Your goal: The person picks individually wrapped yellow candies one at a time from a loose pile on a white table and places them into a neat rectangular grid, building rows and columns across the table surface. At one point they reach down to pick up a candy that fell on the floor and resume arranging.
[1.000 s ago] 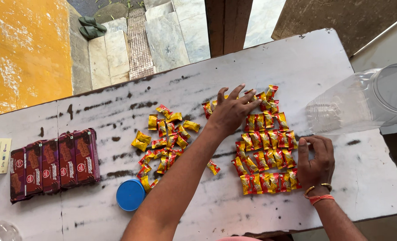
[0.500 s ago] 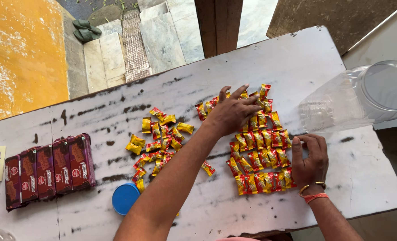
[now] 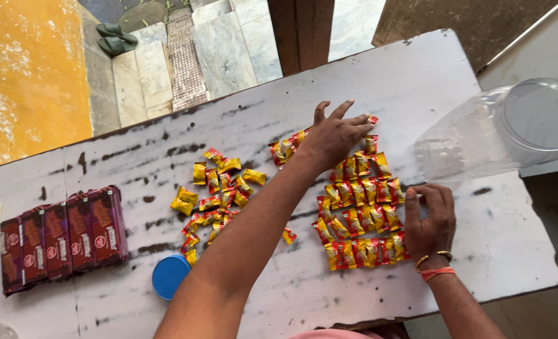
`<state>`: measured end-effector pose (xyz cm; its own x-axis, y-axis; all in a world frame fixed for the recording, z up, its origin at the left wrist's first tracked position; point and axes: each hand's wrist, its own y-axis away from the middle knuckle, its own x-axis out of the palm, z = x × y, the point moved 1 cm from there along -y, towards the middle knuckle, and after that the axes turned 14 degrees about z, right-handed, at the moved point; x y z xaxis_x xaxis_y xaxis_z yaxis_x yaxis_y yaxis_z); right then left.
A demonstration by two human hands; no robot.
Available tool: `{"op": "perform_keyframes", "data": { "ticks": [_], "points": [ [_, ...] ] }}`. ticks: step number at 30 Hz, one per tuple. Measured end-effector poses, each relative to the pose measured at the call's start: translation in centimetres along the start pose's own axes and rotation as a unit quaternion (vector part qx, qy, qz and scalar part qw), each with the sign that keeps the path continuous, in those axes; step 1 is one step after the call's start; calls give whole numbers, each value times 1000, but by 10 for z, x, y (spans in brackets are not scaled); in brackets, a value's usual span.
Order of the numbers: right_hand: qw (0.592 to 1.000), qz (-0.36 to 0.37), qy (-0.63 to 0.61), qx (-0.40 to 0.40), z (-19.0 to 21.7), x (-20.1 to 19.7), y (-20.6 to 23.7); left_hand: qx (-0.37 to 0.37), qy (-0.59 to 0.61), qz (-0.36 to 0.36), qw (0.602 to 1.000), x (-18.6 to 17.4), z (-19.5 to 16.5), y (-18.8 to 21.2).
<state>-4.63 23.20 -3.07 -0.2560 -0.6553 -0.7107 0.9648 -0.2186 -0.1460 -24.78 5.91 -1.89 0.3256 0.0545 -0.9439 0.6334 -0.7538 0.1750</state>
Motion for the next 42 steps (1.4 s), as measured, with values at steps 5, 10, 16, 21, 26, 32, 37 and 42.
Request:
{"op": "perform_keyframes", "data": {
  "ticks": [5,10,16,21,26,32,37,42],
  "points": [
    [1000,1,-7,16,1,0,-1,-21,5,-1,1000,-4,-7,-11],
    [1000,-5,-13,9,1,0,-1,-35,73,-117,990,-13,-8,10],
    [993,0,77,-90,25,-12,-3,-133,103,-262,950,-7,0,113],
    [964,99,159,-188,80,12,-8,-173,45,-213,961,23,-27,200],
    [922,174,314,-147,110,48,-26,-177,86,-172,965,54,-74,226],
    [908,245,301,-160,102,75,-26,-158,88,-164,970,70,-90,230],
    [906,277,222,-232,109,95,-35,-164,107,-163,967,69,-85,231],
    [912,240,267,-200,117,85,-37,-177,127,-173,960,68,-84,230]
  ]
}}
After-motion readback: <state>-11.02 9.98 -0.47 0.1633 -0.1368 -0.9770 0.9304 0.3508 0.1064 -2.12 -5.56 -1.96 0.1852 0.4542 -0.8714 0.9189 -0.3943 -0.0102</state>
